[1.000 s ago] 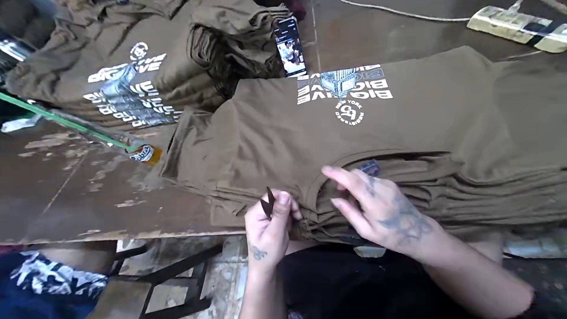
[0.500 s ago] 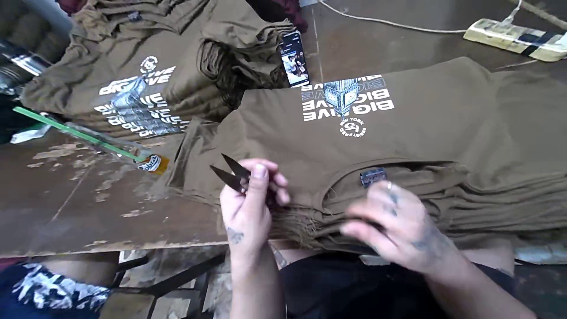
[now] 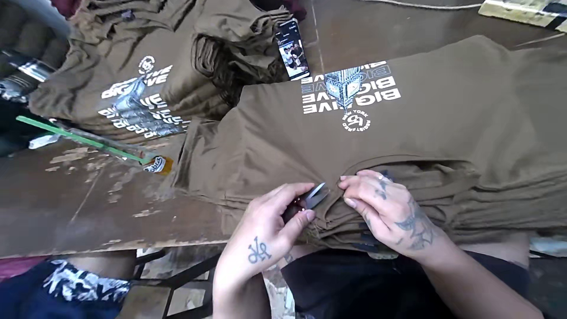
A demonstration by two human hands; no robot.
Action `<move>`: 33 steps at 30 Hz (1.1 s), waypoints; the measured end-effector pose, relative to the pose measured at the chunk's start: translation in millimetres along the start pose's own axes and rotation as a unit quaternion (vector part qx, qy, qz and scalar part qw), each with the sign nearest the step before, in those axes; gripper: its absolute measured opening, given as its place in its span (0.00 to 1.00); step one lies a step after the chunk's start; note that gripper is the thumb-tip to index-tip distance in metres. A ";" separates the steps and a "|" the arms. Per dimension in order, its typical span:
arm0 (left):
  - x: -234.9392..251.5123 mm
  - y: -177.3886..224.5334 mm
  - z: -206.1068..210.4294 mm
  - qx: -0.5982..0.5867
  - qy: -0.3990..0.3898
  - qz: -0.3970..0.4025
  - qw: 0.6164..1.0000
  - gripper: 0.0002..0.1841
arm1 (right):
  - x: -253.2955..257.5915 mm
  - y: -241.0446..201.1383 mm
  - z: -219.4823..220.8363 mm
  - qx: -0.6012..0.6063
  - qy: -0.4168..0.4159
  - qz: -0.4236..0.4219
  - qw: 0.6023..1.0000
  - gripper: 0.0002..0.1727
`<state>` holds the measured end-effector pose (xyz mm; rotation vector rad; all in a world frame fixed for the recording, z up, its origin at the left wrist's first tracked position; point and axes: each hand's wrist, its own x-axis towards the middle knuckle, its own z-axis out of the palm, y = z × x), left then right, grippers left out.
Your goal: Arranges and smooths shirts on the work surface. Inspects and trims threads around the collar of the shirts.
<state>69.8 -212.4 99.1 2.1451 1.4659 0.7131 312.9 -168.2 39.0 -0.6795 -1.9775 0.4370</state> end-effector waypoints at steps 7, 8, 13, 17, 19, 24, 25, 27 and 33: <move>15.0 12.9 -4.3 0.137 -0.029 0.061 0.988 0.19 | -2.3 0.9 -0.7 0.028 0.026 -0.024 0.999 0.12; 16.0 11.2 -3.3 0.134 -0.022 0.070 0.988 0.18 | -3.7 1.2 -0.9 0.026 0.022 -0.032 0.999 0.11; 16.7 5.9 1.2 0.022 0.070 0.021 0.997 0.21 | -9.6 4.1 -1.9 0.037 0.010 -0.066 0.997 0.12; 29.3 18.3 14.6 -0.020 0.099 -0.039 0.994 0.25 | -11.4 4.6 -1.3 0.039 0.011 -0.072 0.997 0.12; 34.0 23.0 19.3 0.044 0.009 -0.091 0.995 0.23 | -12.5 4.3 -2.2 0.038 0.013 -0.066 0.997 0.11; 27.1 11.7 23.4 -0.029 0.053 -0.068 0.996 0.15 | -14.2 2.2 -6.2 0.017 -0.008 -0.034 0.999 0.14; 24.3 10.1 25.6 -0.053 0.079 -0.059 0.994 0.14 | -11.6 0.4 -6.0 0.008 -0.013 -0.015 1.000 0.16; 19.1 7.0 31.1 -0.088 0.116 -0.045 0.988 0.13 | -1.5 -3.8 -3.8 -0.028 -0.023 0.026 0.999 0.21; 12.7 3.4 38.4 -0.083 0.120 -0.017 0.989 0.17 | 28.5 -4.2 24.6 -0.131 -0.026 -0.013 0.991 0.12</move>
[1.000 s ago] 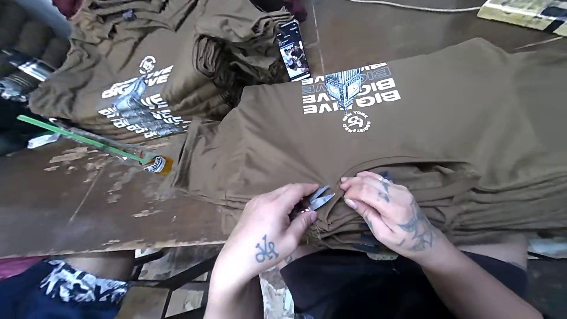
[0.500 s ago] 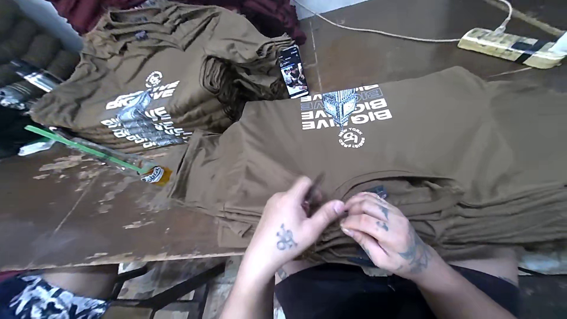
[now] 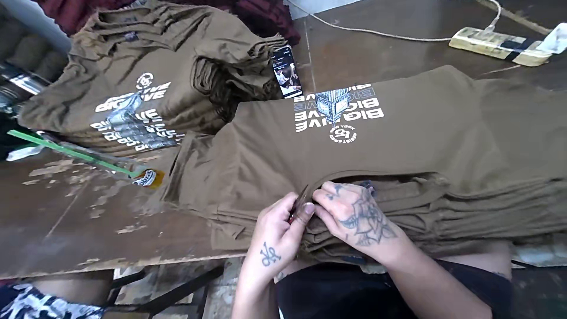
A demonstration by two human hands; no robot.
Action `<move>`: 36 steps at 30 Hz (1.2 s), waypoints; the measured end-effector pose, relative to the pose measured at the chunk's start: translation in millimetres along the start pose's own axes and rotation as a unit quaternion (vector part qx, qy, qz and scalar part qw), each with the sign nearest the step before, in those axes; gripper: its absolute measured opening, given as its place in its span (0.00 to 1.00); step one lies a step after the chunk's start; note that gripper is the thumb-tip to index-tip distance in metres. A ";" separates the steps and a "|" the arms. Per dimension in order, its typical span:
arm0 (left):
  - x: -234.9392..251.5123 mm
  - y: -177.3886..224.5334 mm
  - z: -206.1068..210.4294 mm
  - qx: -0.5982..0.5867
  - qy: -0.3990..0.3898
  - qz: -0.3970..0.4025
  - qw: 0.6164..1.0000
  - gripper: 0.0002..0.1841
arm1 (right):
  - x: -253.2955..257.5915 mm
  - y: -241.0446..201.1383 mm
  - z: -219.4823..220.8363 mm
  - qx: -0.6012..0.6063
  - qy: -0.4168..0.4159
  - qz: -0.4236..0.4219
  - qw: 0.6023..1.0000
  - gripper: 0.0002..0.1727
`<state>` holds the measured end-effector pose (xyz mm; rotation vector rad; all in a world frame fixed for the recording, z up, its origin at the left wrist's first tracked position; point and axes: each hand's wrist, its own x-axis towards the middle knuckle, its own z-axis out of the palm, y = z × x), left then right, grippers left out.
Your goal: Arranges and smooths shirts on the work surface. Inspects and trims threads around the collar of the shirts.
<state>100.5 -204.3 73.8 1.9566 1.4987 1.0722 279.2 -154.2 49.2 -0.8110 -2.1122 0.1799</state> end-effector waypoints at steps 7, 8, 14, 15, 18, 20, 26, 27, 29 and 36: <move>0.6 -7.2 -6.1 -0.165 0.006 -0.076 0.983 0.12 | -18.1 4.5 -11.4 0.069 0.043 0.015 0.997 0.13; 0.5 -6.9 -5.6 -0.169 0.008 -0.083 0.982 0.12 | -19.4 4.0 -10.6 0.076 0.053 0.016 0.996 0.13; 2.6 0.5 -11.7 0.104 0.013 -0.034 0.994 0.14 | -19.8 3.9 -10.5 0.148 0.075 0.022 0.986 0.11; 4.4 5.0 -15.2 0.186 0.000 -0.002 0.983 0.20 | -21.0 3.9 -11.6 0.156 0.073 0.026 0.985 0.11; 13.9 28.6 -33.0 0.318 -0.048 0.119 0.940 0.22 | -25.2 4.1 -13.1 0.169 0.097 0.027 0.981 0.11; 18.4 49.8 -46.6 0.380 -0.092 0.181 0.903 0.18 | -27.7 4.3 -12.7 0.167 0.114 0.024 0.979 0.10; 28.7 79.8 -41.6 0.499 -0.152 0.264 0.811 0.16 | -31.2 6.2 -9.0 0.158 0.150 -0.003 0.976 0.12; 28.5 79.8 -41.0 0.504 -0.154 0.260 0.809 0.16 | -31.8 6.5 -8.4 0.158 0.149 -0.010 0.976 0.12; 23.8 79.4 -44.9 0.495 -0.148 0.244 0.821 0.16 | -33.8 7.0 -8.9 0.162 0.139 -0.025 0.977 0.12; 14.2 60.3 -37.2 0.464 -0.112 0.227 0.849 0.18 | -36.3 7.7 -8.6 0.177 0.149 -0.039 0.972 0.11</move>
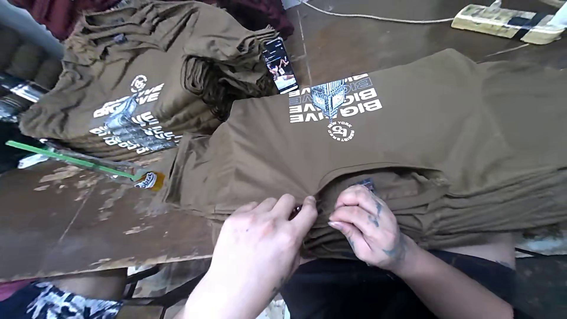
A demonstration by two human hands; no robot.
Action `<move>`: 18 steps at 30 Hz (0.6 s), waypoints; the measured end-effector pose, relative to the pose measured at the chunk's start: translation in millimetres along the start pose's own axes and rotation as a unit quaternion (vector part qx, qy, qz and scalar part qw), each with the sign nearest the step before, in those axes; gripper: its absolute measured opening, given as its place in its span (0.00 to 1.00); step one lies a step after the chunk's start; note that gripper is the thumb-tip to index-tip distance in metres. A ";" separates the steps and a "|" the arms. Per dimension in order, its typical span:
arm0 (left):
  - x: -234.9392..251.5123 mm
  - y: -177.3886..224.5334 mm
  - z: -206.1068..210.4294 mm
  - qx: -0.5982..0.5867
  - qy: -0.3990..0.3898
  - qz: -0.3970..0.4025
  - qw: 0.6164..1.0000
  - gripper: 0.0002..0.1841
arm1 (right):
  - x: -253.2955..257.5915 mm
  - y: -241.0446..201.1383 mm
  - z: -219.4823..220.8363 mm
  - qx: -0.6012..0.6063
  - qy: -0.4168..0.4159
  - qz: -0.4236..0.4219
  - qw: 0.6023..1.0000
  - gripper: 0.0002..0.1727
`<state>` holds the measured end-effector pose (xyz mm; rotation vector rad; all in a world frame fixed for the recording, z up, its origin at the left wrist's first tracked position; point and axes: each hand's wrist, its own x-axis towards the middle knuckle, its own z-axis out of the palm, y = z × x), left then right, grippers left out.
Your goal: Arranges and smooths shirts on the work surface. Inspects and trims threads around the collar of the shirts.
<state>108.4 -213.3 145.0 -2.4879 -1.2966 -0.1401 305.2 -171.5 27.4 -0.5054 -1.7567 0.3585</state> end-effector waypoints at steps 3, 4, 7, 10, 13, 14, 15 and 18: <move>-4.3 -4.5 -3.0 -0.007 0.010 -0.033 0.999 0.17 | -4.1 -3.8 -4.3 0.018 -0.019 -0.006 1.000 0.12; -6.5 -7.9 -2.9 -0.036 0.024 -0.054 0.998 0.17 | -7.3 -9.5 -7.2 0.027 -0.042 -0.009 0.999 0.13; -11.8 -18.0 7.1 -0.223 0.100 -0.145 0.959 0.22 | -22.4 -30.4 -8.2 0.080 -0.132 -0.048 0.987 0.15; -5.9 -11.6 29.4 -0.349 0.103 -0.211 0.907 0.25 | -34.9 -38.8 0.6 0.126 -0.170 -0.070 0.975 0.15; 2.7 1.7 44.4 -0.305 -0.013 -0.252 0.918 0.24 | -19.3 -39.1 -9.5 0.120 -0.150 -0.077 0.978 0.25; 3.5 3.2 46.6 -0.297 -0.040 -0.258 0.918 0.21 | -11.0 -38.1 -15.5 0.099 -0.138 -0.072 0.983 0.28; 2.7 2.8 47.6 -0.304 -0.050 -0.261 0.915 0.17 | -2.1 -35.7 -20.7 0.068 -0.123 -0.053 0.989 0.29; -5.7 1.4 52.4 -0.360 -0.010 -0.256 0.897 0.14 | 20.7 -15.2 -19.2 -0.109 -0.148 0.050 0.982 0.25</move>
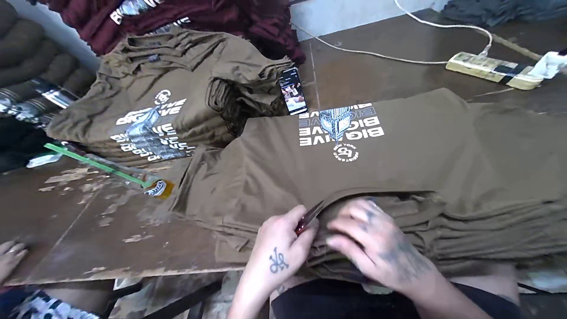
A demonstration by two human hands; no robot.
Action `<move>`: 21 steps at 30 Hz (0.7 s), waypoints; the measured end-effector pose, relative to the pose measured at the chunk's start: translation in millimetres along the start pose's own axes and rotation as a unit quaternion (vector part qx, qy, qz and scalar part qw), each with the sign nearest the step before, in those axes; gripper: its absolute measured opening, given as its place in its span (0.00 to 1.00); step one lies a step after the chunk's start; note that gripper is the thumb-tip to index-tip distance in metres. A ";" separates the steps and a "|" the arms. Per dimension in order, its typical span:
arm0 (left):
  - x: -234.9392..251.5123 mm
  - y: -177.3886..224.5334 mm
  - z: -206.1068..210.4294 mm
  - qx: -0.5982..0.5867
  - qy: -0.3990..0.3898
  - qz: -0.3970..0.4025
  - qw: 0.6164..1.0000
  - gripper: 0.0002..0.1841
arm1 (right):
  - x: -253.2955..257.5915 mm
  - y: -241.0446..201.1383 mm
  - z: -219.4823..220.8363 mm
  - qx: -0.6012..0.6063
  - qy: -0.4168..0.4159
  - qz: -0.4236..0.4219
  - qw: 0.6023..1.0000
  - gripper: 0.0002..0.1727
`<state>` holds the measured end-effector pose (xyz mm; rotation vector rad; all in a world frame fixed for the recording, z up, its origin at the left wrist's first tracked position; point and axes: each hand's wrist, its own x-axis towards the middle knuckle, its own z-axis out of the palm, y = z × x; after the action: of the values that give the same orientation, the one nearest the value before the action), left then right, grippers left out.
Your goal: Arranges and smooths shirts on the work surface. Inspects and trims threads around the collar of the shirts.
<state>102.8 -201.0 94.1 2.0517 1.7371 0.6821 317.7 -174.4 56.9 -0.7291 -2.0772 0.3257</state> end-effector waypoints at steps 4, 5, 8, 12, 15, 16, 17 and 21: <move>-8.5 -11.0 6.7 -0.085 0.058 0.068 0.992 0.14 | 16.9 0.9 31.0 -0.094 -0.030 0.026 0.995 0.22; -11.0 -12.8 7.9 -0.097 0.061 0.076 0.991 0.15 | 18.0 -2.0 36.7 -0.087 -0.022 0.024 0.996 0.19; -15.0 -15.6 10.9 -0.125 0.071 0.083 0.986 0.15 | 22.0 -1.0 42.1 -0.044 -0.004 0.024 0.999 0.12; -14.2 -19.7 8.5 -0.195 0.067 0.064 0.976 0.13 | 16.0 6.0 37.9 0.021 0.021 0.006 1.000 0.13; -11.3 -16.4 1.2 -0.157 0.064 0.034 0.985 0.12 | 8.5 6.6 30.7 0.075 0.034 0.010 0.997 0.13; -10.2 -14.4 -1.8 -0.098 0.073 0.033 0.992 0.11 | 6.0 6.6 28.4 0.087 0.036 0.011 0.995 0.13; -9.1 -12.4 -5.6 -0.017 0.084 0.040 0.995 0.13 | 2.6 6.3 26.5 0.097 0.038 0.012 0.995 0.13; -3.3 6.4 -28.5 0.230 0.093 0.143 0.958 0.25 | -9.1 7.0 24.4 0.111 0.074 0.004 0.991 0.14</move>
<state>91.1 -206.2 120.5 2.6705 1.8547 0.6103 304.3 -173.4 33.4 -0.6087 -1.8635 0.4836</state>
